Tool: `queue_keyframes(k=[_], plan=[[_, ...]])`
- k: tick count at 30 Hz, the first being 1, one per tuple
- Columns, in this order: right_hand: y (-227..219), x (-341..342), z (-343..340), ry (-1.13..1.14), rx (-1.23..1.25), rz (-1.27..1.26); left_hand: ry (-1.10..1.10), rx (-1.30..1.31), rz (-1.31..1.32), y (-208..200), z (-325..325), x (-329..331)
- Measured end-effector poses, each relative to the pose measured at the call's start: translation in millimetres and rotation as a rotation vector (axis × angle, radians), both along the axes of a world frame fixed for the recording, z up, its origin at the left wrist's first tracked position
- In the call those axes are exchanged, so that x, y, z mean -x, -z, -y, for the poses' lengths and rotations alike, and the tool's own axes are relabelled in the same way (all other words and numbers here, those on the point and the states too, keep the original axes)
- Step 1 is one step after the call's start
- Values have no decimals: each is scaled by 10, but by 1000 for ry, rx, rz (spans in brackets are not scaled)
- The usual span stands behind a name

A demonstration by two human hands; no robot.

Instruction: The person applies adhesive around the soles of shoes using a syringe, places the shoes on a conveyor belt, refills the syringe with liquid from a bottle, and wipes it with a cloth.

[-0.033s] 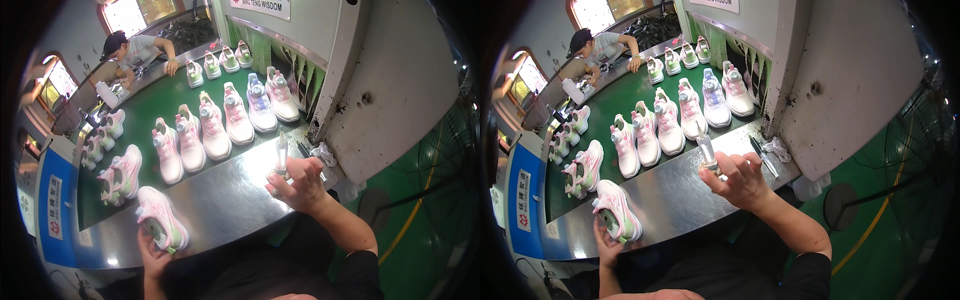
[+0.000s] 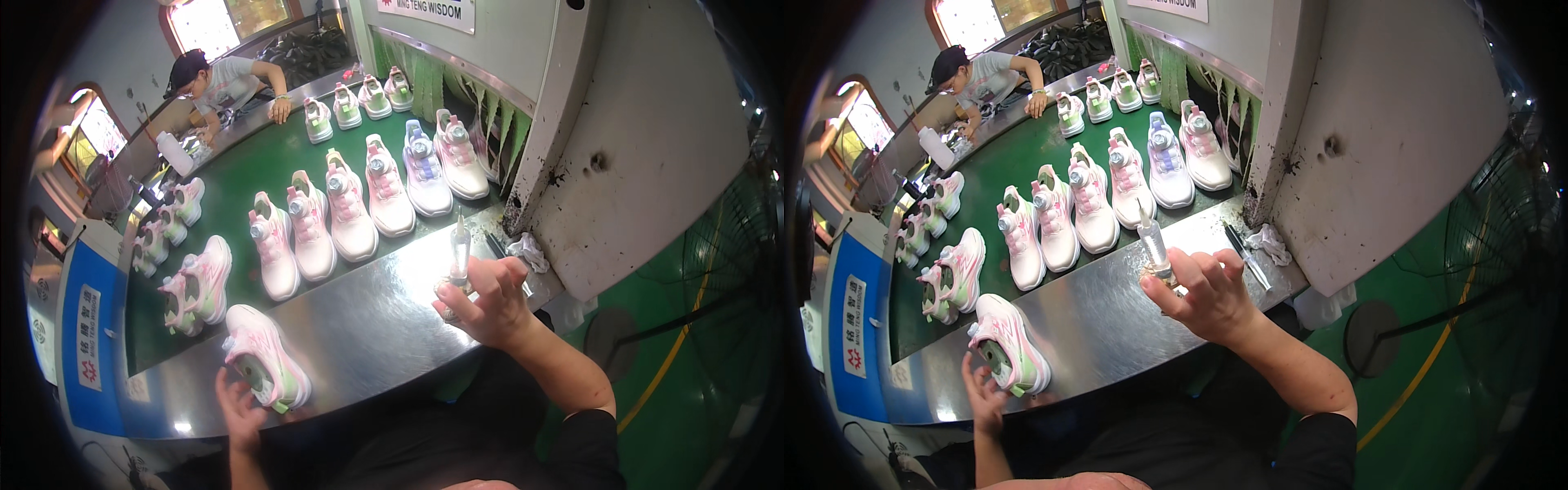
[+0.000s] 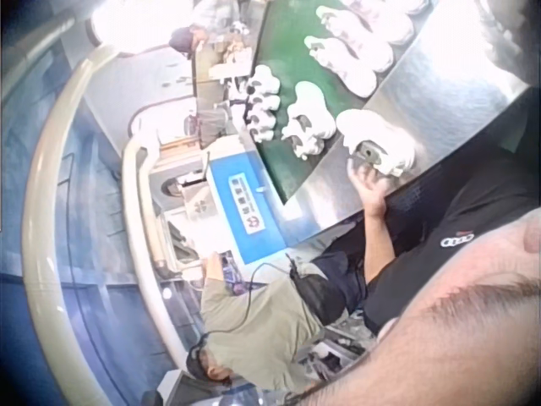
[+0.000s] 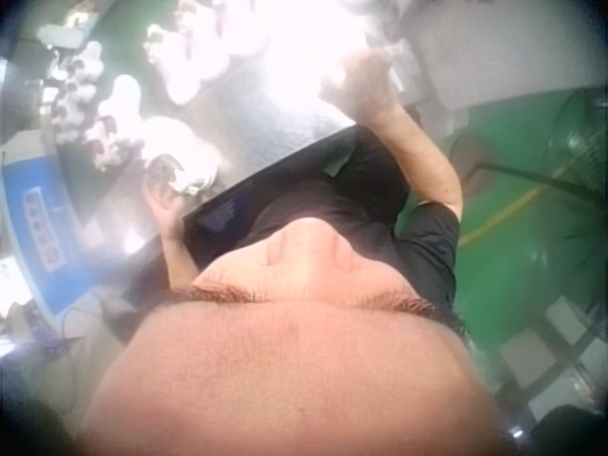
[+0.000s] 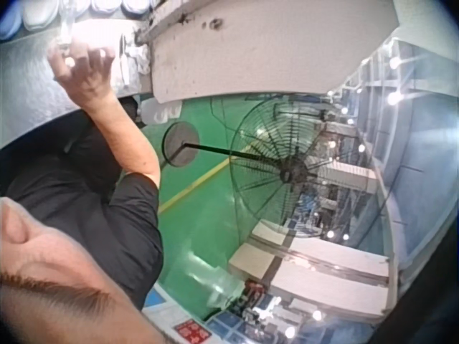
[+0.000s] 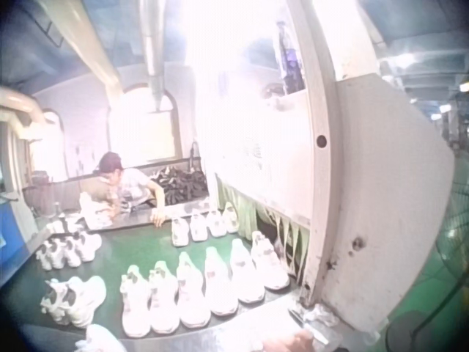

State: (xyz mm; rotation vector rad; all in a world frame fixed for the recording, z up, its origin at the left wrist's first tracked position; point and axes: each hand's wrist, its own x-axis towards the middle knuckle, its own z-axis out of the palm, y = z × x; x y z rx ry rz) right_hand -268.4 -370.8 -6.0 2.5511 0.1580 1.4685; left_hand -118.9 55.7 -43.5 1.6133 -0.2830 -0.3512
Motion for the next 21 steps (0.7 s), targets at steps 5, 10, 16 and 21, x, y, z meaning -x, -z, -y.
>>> queue_keyframes(k=[5,10,16,21], plan=[[-43,25,-47,5,-39,13,-166,152,5,191,-155,-887],[-66,36,-68,27,-30,48,-284,65,-106,696,-227,-1765],[-90,103,-76,50,-50,26,-74,-361,142,945,-265,-2239],[-74,136,-82,48,-50,37,-79,-488,116,965,-221,-2309]])
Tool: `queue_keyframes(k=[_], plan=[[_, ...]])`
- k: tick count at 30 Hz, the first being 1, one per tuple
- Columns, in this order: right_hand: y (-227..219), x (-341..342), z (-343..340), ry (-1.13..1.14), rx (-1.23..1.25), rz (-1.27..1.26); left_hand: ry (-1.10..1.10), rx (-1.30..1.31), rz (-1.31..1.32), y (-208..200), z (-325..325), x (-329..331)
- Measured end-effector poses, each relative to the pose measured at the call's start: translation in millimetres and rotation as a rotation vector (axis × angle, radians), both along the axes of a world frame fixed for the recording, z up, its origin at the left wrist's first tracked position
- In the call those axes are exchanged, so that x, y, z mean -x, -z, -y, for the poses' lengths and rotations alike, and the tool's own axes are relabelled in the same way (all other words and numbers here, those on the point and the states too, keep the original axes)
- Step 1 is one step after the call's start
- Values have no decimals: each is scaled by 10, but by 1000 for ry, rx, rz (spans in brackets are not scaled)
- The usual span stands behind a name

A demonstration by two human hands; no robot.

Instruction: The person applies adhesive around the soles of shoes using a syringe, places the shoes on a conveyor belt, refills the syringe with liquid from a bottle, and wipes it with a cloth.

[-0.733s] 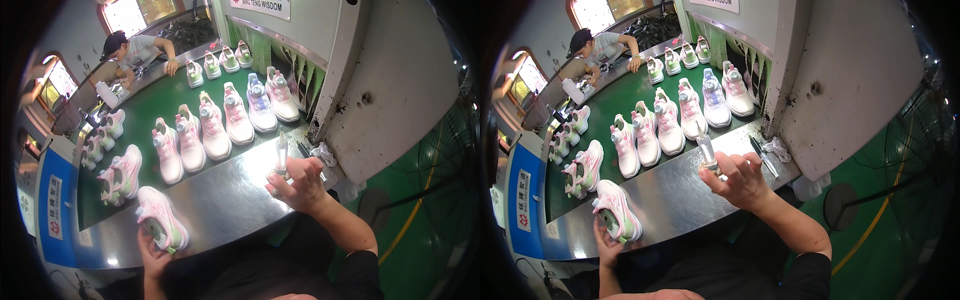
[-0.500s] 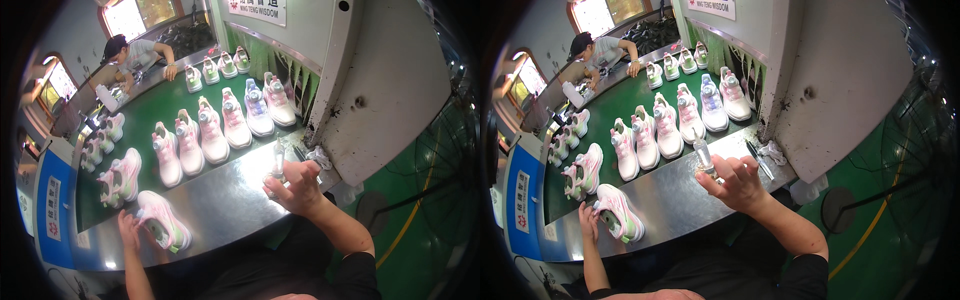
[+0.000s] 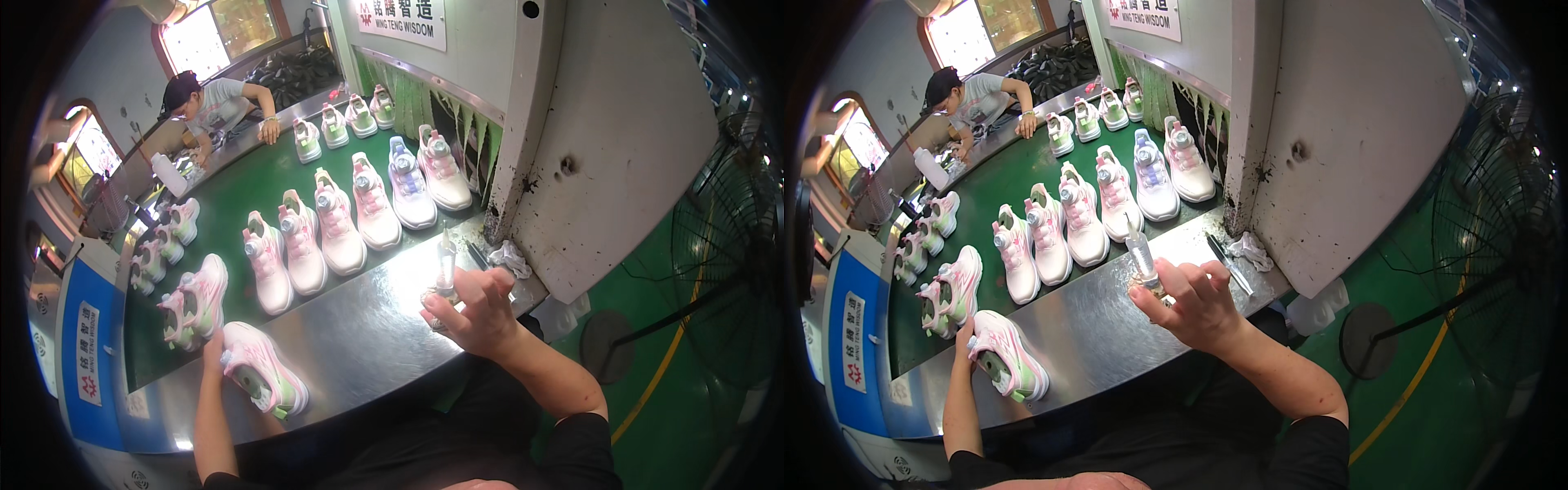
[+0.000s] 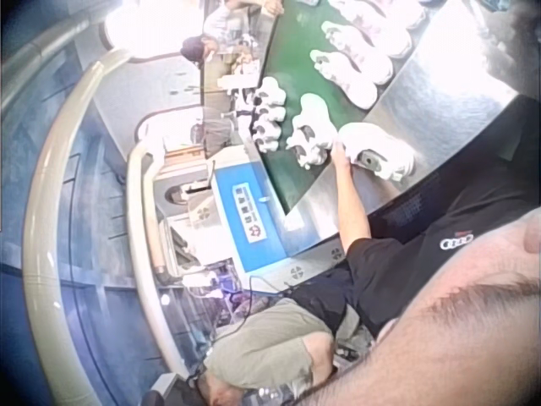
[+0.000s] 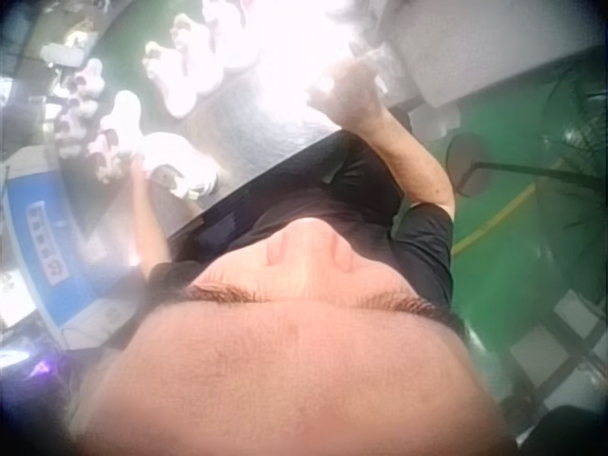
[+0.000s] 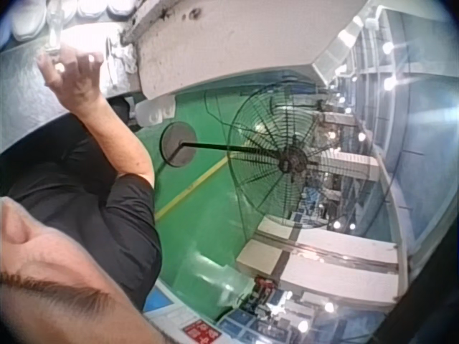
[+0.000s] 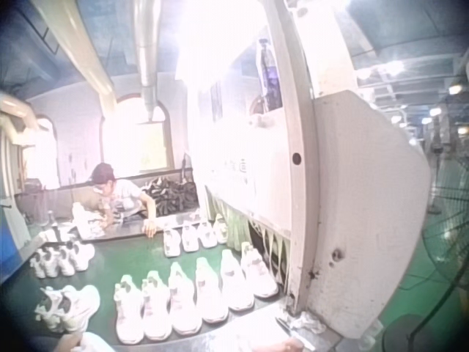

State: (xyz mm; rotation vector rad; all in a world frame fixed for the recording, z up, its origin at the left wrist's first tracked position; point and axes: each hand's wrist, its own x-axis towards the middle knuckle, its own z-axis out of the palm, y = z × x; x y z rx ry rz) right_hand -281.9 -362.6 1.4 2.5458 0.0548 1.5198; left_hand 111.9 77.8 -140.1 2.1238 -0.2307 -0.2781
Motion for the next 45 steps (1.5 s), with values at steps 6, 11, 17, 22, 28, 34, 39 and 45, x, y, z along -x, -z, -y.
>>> queue_keyframes(k=[6,11,17,22,28,34,39,45], plan=[[19,59,-40,-57,-107,-70,-31,82,-102,161,-168,-116],[148,179,-68,-316,-581,-320,-72,596,-105,-224,260,375],[460,439,31,-610,-1584,-706,284,804,-182,-1403,1373,1414],[263,401,167,-386,-1260,-996,218,1215,-639,-973,1774,1500],[162,347,163,-254,-902,-1155,309,1319,-872,-755,1739,1475],[-63,374,23,-251,-768,-1243,293,1309,-856,-759,1683,1507],[-12,344,75,-184,-1018,-1277,325,1400,-830,-791,1807,1640],[-7,641,133,-528,-1702,-979,256,1205,-470,-709,1685,1607]])
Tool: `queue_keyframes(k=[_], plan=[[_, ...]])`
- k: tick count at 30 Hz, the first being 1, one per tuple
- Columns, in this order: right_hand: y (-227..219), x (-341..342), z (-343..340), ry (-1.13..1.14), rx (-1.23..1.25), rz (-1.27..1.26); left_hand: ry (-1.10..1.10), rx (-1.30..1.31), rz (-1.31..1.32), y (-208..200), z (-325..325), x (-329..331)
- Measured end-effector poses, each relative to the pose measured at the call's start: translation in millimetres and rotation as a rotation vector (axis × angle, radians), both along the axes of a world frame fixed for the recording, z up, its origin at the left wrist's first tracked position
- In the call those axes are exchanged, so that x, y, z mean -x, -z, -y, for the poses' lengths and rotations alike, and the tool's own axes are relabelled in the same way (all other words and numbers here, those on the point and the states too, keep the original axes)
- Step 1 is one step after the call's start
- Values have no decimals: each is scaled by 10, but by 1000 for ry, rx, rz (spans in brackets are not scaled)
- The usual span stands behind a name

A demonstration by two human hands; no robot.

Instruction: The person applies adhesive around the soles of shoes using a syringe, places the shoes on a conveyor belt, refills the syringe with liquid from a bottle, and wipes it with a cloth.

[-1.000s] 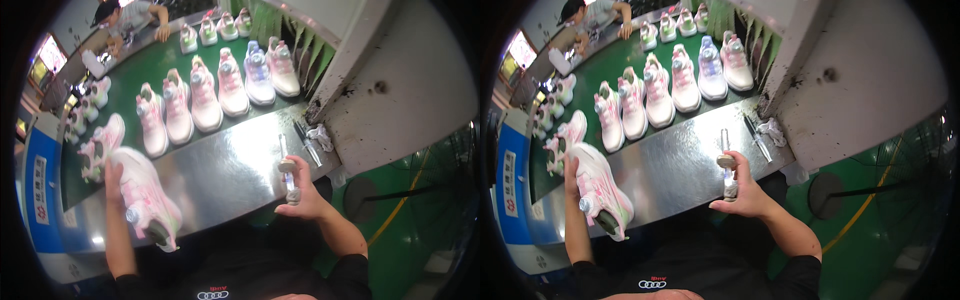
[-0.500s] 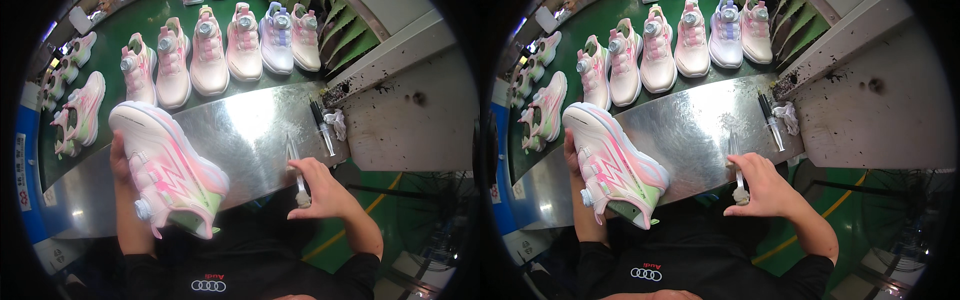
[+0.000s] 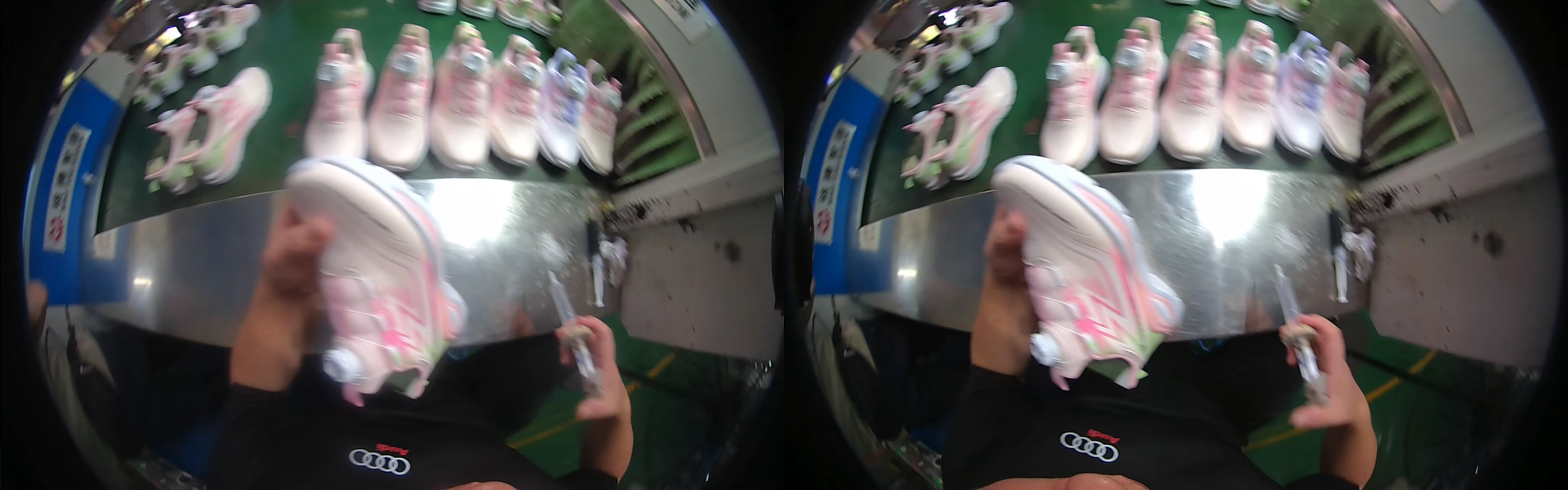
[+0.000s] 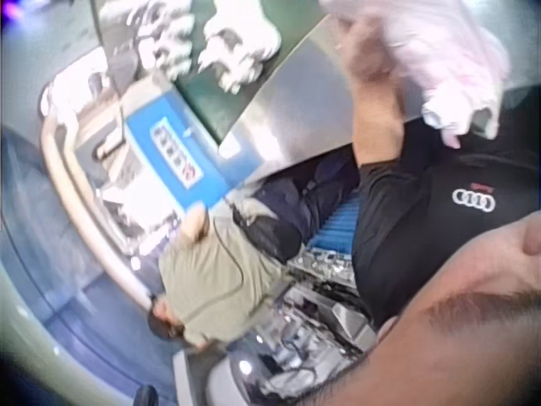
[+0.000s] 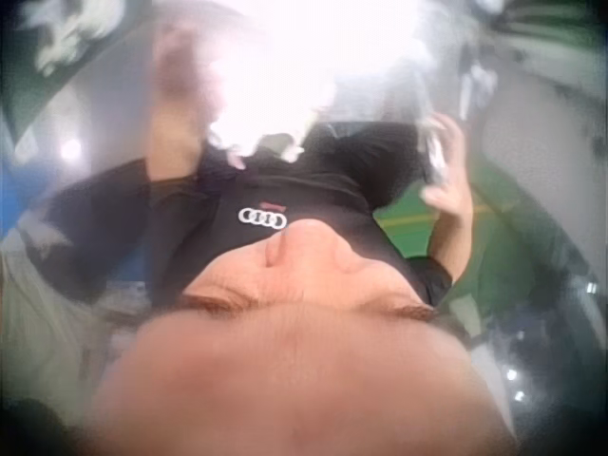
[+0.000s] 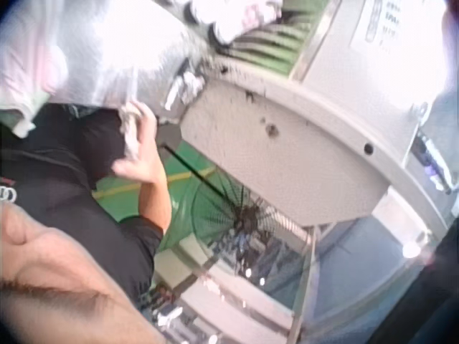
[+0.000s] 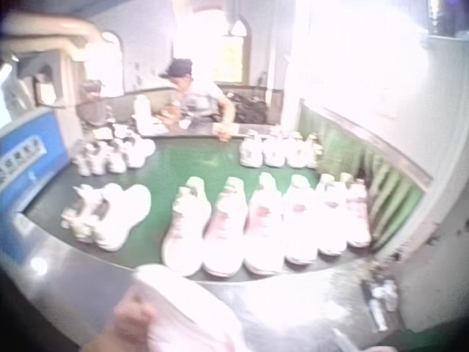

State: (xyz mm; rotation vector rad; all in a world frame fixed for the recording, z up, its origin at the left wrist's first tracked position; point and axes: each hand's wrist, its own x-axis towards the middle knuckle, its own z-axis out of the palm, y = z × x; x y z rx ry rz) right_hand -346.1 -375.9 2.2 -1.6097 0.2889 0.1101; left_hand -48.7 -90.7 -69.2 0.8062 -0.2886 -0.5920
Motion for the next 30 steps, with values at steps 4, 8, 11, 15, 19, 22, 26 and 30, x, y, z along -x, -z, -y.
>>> queue_keyframes(k=[4,8,11,15,19,22,26,30], plan=[[-21,-219,-160,3,-450,362,67,167,69,-207,208,181],[-170,-528,-469,-99,-748,488,125,159,231,-101,162,197],[-238,-743,-610,-220,-781,543,170,181,250,-160,161,214],[-373,-871,-798,-269,-779,545,244,206,341,-165,148,219],[-393,-891,-848,-281,-759,514,269,220,372,-221,130,246],[-341,-936,-834,-310,-758,502,242,204,383,-217,139,268],[-380,-914,-861,-301,-748,505,249,245,370,-263,148,294],[-374,-929,-885,-256,-757,456,260,211,359,-286,126,313]])
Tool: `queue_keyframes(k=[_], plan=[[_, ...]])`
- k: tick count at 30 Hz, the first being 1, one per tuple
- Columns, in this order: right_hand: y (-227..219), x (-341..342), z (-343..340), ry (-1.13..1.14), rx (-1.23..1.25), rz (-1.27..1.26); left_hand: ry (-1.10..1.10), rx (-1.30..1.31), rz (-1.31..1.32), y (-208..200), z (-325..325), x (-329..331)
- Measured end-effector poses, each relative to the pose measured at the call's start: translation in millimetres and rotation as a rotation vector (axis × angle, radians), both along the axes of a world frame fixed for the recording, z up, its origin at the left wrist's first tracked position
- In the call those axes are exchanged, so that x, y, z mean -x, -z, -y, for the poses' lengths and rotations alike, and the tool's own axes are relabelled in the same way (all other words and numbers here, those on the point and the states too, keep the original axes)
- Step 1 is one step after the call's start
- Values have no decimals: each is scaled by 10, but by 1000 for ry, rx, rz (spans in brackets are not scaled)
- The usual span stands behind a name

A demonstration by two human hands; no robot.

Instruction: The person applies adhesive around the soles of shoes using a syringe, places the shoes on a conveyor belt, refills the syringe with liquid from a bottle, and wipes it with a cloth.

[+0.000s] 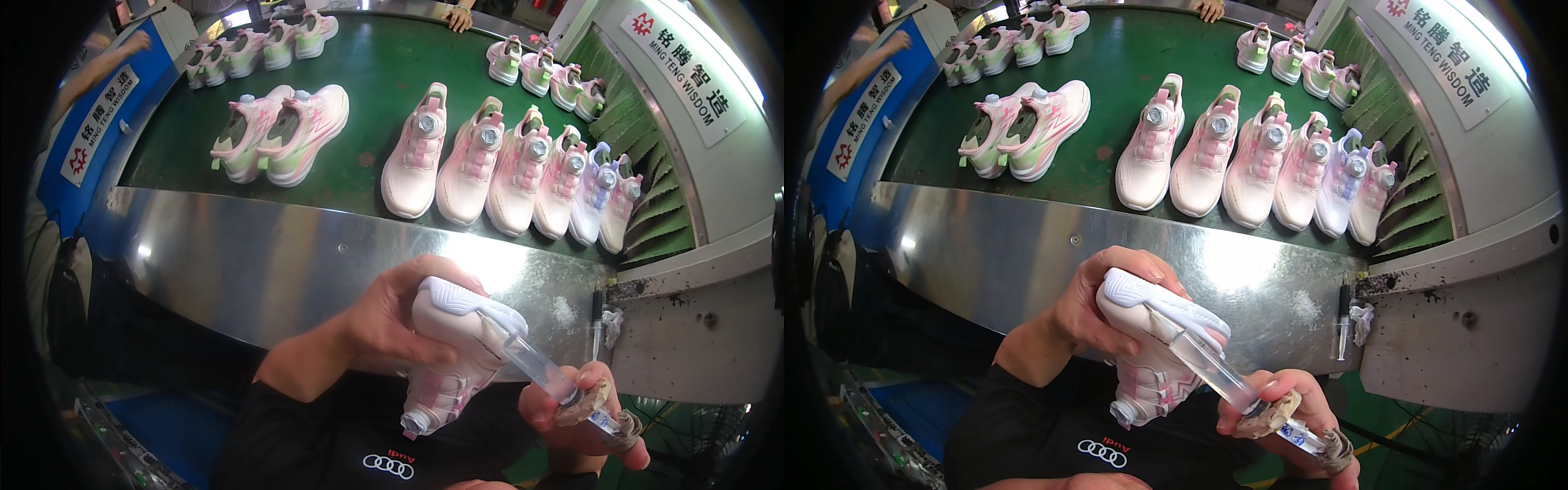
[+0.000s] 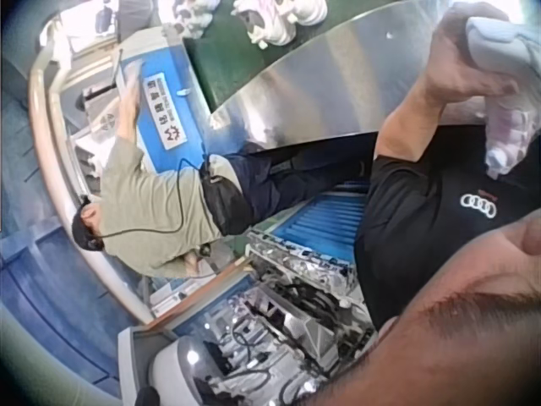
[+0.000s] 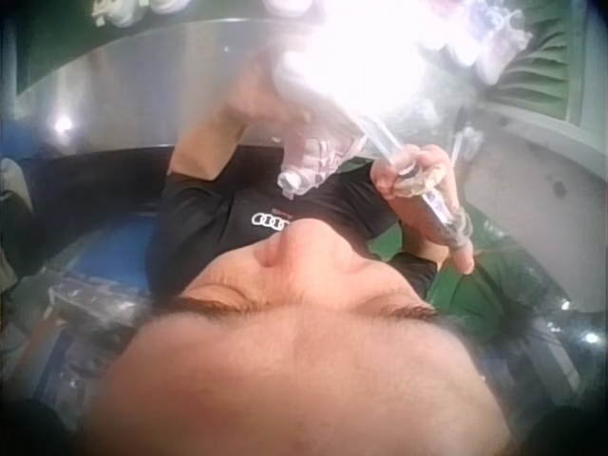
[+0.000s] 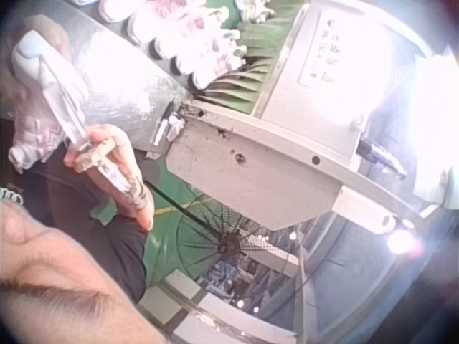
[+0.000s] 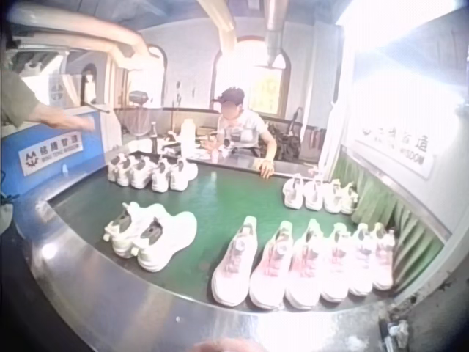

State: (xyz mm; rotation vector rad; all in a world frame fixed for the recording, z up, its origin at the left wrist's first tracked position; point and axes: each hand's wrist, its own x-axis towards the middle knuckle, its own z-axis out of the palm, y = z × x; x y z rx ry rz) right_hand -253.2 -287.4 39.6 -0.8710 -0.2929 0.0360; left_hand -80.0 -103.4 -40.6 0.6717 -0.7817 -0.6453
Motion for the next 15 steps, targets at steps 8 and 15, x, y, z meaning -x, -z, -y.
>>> queue_keyframes(k=[8,15], plan=[[-15,-21,-15,23,-16,17,-49,-9,5,-45,-9,-3],[57,-3,-26,40,-15,62,-62,26,-28,42,-8,-36]])
